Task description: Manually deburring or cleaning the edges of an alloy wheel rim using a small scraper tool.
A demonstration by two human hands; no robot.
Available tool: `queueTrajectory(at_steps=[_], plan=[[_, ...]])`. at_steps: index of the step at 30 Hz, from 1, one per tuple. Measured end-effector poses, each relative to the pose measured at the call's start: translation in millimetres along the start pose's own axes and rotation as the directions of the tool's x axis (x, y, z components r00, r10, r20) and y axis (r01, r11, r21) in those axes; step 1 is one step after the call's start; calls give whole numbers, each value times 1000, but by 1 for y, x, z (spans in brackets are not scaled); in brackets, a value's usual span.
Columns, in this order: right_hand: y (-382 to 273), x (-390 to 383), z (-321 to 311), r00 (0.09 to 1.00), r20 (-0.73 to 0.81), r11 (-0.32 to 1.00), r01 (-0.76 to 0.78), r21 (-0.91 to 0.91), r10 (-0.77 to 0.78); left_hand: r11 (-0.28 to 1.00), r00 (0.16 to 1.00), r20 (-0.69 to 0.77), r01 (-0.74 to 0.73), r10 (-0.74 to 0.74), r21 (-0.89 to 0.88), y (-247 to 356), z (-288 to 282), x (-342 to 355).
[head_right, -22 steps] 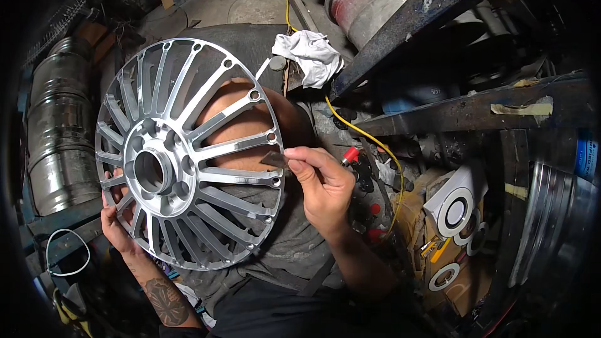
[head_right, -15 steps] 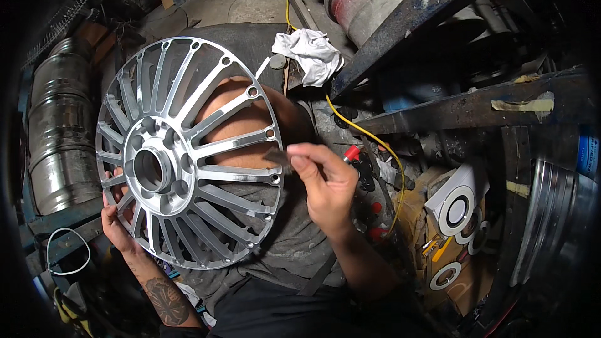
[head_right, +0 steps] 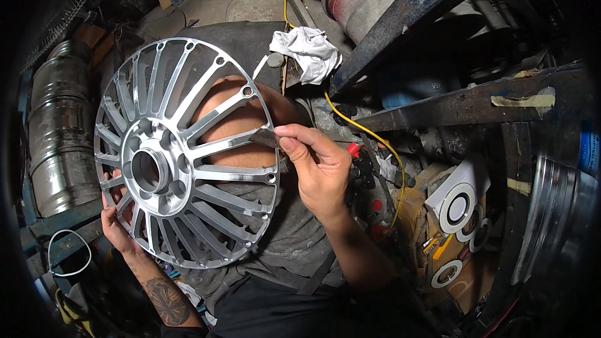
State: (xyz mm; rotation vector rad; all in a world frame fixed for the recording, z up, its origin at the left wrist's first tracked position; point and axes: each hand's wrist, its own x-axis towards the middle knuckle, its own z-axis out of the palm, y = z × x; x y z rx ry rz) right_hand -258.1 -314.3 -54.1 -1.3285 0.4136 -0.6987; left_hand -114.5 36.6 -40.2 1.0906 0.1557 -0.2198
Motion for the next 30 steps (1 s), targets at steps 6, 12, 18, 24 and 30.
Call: queueTrajectory(at_steps=[6,12,18,24,30], plan=[[2,-15,-5,1000,5,997,13,-72,-13,1000,1000,14,-3,3,-11,-1,-4,1],[0,-38,-13,998,56,989,30,-147,-22,1000,1000,2,-18,18,-10,0,-8,0],[-1,-21,-8,998,-52,999,-42,-8,42,998,999,36,3,-1,-62,0,-7,-1],[4,11,8,999,-52,997,-7,73,11,998,999,31,14,-12,-69,-3,-4,0],[-2,1,6,999,-34,1000,6,2,-6,1000,1000,13,12,-12,-18,1,-1,-1]])
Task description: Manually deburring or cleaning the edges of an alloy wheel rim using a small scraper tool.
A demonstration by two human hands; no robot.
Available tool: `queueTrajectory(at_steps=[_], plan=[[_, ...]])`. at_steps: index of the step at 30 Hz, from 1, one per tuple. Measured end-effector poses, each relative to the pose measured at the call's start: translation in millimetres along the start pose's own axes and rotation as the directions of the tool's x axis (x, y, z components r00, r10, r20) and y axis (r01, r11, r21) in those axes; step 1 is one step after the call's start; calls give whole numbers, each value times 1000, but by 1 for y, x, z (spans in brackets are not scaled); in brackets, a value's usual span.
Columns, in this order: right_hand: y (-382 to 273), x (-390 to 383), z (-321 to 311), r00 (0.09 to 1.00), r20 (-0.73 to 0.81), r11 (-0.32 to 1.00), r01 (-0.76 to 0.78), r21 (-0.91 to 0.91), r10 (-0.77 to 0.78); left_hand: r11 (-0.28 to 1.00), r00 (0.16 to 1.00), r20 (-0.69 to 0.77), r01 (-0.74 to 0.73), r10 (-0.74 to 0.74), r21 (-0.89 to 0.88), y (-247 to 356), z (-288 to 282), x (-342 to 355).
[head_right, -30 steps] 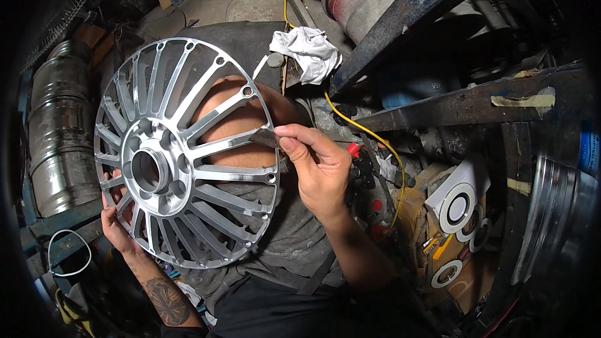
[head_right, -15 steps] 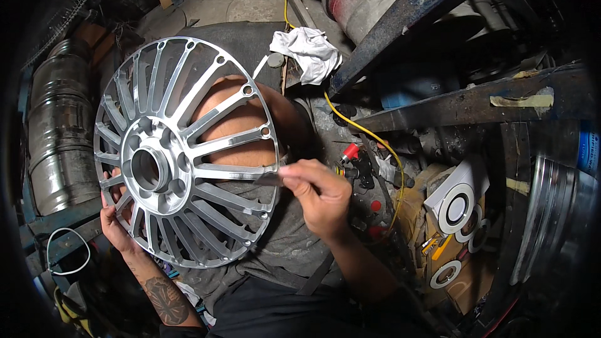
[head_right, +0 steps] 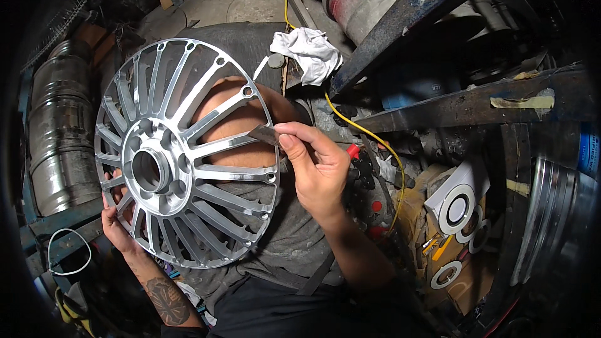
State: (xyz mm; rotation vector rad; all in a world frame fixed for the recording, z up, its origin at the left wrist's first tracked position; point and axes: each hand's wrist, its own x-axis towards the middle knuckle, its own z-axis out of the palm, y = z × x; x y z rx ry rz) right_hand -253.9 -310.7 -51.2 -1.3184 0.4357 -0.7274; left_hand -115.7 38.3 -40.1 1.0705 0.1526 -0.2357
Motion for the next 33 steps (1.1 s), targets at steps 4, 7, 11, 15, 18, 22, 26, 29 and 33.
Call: queueTrajectory(at_steps=[4,7,11,15,18,22,26,29,33], plan=[[0,-4,-4,998,1,992,55,-112,-55,1000,1000,3,12,-12,-20,-1,1,1],[0,-7,-6,997,3,985,79,-154,-80,1000,1000,1,4,-4,-2,-2,0,2],[-2,-13,-5,999,-12,987,42,-154,-44,1000,1000,7,4,-4,2,1,-1,0],[-2,-19,-8,1000,-8,991,14,-133,-15,1000,1000,3,0,0,-22,-1,2,1],[-1,-24,-11,999,10,980,42,-195,-41,1000,1000,-3,-13,13,-19,0,3,1],[-7,-22,-9,999,3,981,45,-187,-45,999,1000,-4,26,-26,-21,-1,1,0],[-7,-10,-2,999,-18,990,43,-134,-46,1000,1000,-13,16,-16,-3,-1,0,0],[-5,-10,-1,999,-24,993,35,-115,-38,1000,1000,-7,16,-16,-9,-2,1,1],[-5,-12,0,999,-21,992,21,-122,-24,1000,1000,-2,16,-16,-17,2,1,-1]])
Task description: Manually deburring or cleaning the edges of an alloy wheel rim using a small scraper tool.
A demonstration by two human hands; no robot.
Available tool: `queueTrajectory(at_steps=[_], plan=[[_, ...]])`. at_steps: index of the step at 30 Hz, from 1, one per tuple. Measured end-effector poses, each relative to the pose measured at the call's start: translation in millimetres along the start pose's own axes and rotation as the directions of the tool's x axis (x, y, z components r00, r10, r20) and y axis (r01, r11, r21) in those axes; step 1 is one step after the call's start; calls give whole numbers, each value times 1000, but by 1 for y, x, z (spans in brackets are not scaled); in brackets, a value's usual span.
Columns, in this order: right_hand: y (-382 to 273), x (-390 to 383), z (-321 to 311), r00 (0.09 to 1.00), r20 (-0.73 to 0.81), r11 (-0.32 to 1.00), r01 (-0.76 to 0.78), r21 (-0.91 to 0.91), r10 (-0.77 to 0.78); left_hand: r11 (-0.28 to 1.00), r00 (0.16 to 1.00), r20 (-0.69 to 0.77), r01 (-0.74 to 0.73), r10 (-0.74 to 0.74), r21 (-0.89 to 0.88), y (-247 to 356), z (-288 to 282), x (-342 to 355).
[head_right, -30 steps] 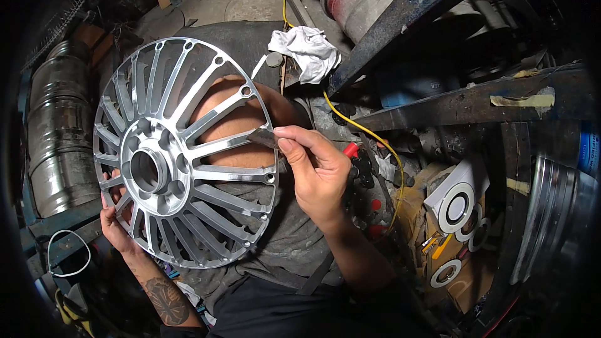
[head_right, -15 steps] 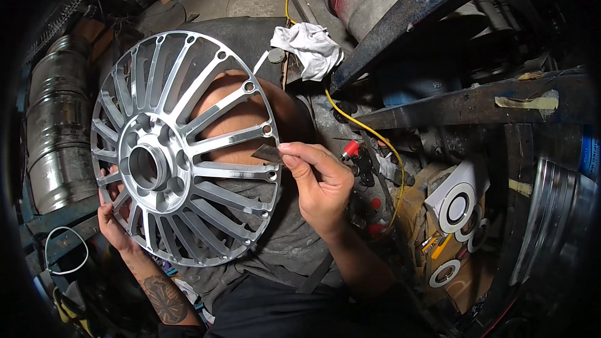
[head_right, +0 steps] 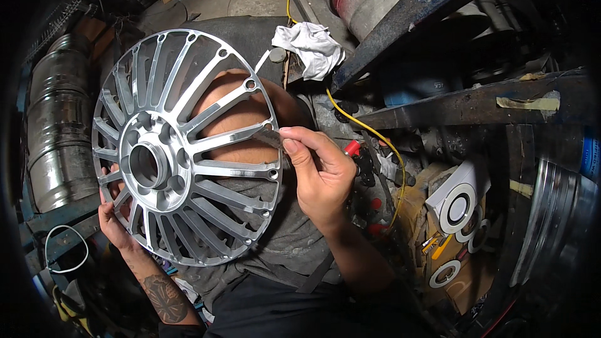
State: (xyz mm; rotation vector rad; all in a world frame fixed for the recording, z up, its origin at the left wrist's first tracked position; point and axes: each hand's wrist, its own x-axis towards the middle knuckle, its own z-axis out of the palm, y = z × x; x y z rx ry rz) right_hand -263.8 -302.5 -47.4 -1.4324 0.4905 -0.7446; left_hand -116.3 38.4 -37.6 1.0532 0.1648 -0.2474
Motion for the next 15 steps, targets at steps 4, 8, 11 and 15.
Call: queueTrajectory(at_steps=[4,8,11,15], plan=[[2,-1,-3,999,4,998,41,-50,-41,1000,1000,-9,-18,17,-24,-3,2,1],[2,-4,-2,999,-4,996,54,-76,-54,999,1000,14,-27,27,-21,-2,-2,2],[2,-7,-5,998,-2,992,58,-113,-59,1000,1000,-9,-11,11,-22,-2,2,1],[1,-15,-8,999,-3,990,49,-136,-49,1000,1000,22,-9,9,-12,-2,-1,2]])
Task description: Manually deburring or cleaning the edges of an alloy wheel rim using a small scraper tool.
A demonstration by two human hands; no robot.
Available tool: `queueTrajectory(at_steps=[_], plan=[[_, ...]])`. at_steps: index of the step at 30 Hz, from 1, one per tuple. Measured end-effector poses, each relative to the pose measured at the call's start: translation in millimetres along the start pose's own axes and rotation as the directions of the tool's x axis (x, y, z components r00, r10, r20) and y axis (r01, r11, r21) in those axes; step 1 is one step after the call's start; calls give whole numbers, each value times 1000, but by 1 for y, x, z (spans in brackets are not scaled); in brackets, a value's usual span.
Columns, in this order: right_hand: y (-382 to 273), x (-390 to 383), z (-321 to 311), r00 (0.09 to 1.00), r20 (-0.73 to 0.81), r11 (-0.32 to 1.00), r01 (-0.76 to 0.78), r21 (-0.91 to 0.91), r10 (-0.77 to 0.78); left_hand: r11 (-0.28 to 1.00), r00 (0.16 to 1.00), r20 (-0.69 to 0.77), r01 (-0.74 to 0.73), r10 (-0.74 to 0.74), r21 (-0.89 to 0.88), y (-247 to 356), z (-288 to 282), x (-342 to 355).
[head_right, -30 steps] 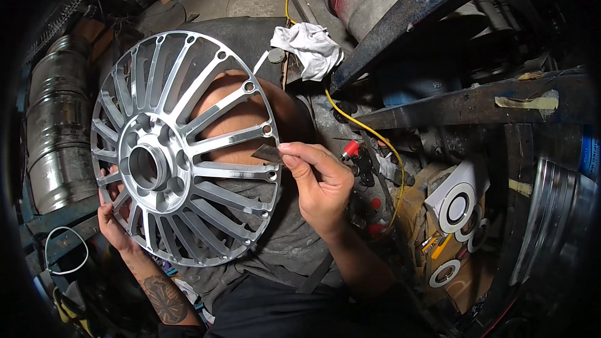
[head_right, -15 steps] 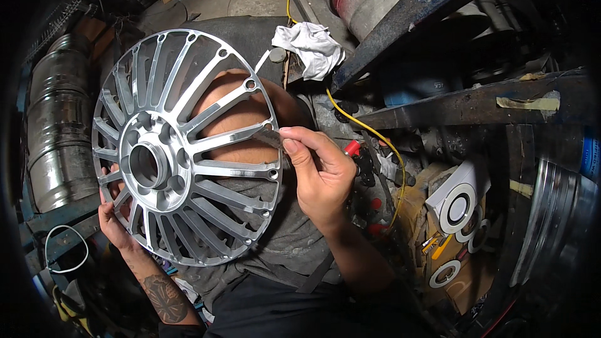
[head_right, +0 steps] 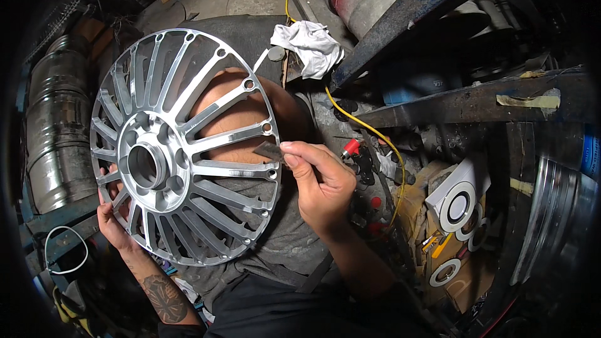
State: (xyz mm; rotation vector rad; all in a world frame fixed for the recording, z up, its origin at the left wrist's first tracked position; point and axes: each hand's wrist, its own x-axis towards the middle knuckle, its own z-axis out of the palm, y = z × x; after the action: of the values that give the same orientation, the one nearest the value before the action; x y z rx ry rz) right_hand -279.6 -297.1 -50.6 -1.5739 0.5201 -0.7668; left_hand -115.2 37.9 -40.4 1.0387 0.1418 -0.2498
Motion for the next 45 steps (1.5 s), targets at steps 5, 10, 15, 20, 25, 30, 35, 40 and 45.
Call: queueTrajectory(at_steps=[5,10,15,20,25,30,35,40,45], plan=[[-2,6,0,992,-22,975,-119,186,125,1000,998,-64,1,-1,-11,-1,4,0],[-6,23,9,993,-19,959,-106,262,115,1000,1000,-28,-5,6,17,-3,-2,1],[-5,24,9,996,10,974,-84,210,84,1000,1000,-25,-9,9,29,-2,-1,1],[-3,22,7,999,4,989,-42,142,42,1000,999,-40,11,-10,20,-2,-1,2],[0,16,3,1000,11,999,10,32,-11,1000,1000,-8,15,-15,-4,0,4,1],[-2,7,2,1000,0,1000,20,-15,-20,1000,1000,-24,6,-5,11,1,3,0],[-5,0,-3,1000,17,999,24,-45,-23,1000,1000,-28,4,-4,15,0,4,0],[-9,12,-1,997,-25,992,-65,110,68,1000,1000,-26,-3,4,26,0,-1,0],[-7,23,4,997,-6,983,-80,166,82,999,998,-60,-6,9,50,-3,2,2]])
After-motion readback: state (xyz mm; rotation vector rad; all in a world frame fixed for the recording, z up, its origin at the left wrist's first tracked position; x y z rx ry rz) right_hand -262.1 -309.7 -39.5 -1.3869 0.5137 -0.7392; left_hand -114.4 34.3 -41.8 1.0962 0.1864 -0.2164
